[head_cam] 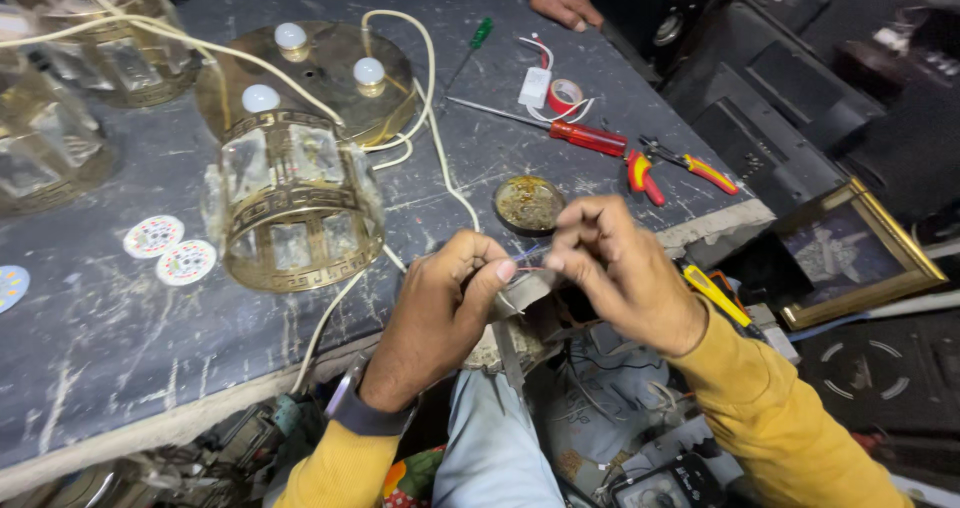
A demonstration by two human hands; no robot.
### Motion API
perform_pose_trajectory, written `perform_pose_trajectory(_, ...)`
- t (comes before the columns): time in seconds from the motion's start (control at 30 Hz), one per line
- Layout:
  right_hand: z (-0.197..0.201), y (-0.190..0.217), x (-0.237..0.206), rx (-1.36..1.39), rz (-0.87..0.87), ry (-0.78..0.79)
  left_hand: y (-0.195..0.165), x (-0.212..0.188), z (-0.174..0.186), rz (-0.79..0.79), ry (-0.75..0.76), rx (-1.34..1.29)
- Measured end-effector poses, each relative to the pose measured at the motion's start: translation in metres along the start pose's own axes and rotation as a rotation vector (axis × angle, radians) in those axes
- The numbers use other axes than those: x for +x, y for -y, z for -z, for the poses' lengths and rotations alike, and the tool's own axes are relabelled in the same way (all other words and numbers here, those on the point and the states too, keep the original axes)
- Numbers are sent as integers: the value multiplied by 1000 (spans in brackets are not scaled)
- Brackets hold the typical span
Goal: The person repairs decorative ceiling lamp fixtures at a cluttered workbench. They solder wires onto small round LED circuit boards with a soldering iron, test components with a multimeter, strip and twist wires by hand, use pliers on the wiring, and attach the LED boards to the brass lamp frames.
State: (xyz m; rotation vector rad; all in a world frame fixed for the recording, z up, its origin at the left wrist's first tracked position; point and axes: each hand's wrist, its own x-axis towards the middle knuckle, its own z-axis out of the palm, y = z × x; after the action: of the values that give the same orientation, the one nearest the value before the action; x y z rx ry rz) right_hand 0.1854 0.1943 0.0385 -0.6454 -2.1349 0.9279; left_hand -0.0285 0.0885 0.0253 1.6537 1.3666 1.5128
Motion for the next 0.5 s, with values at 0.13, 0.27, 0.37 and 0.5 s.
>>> perform_pose_trajectory(0.13,76,-26,33,-959,-85,-344,-3,0,-1,31,0,6)
perform_pose_trajectory(0.27,110,-79,55,-898,-547,-91,0,-3,4,-241,-95,57)
perform_pose_trajectory(0.37,101,-95,50,-919,-606,-88,3,-3,5,-227,-73,90)
perform_pose_trajectory(0.5,77,-57,32,-874,-304,-408,6,-2,3,-183,-52,71)
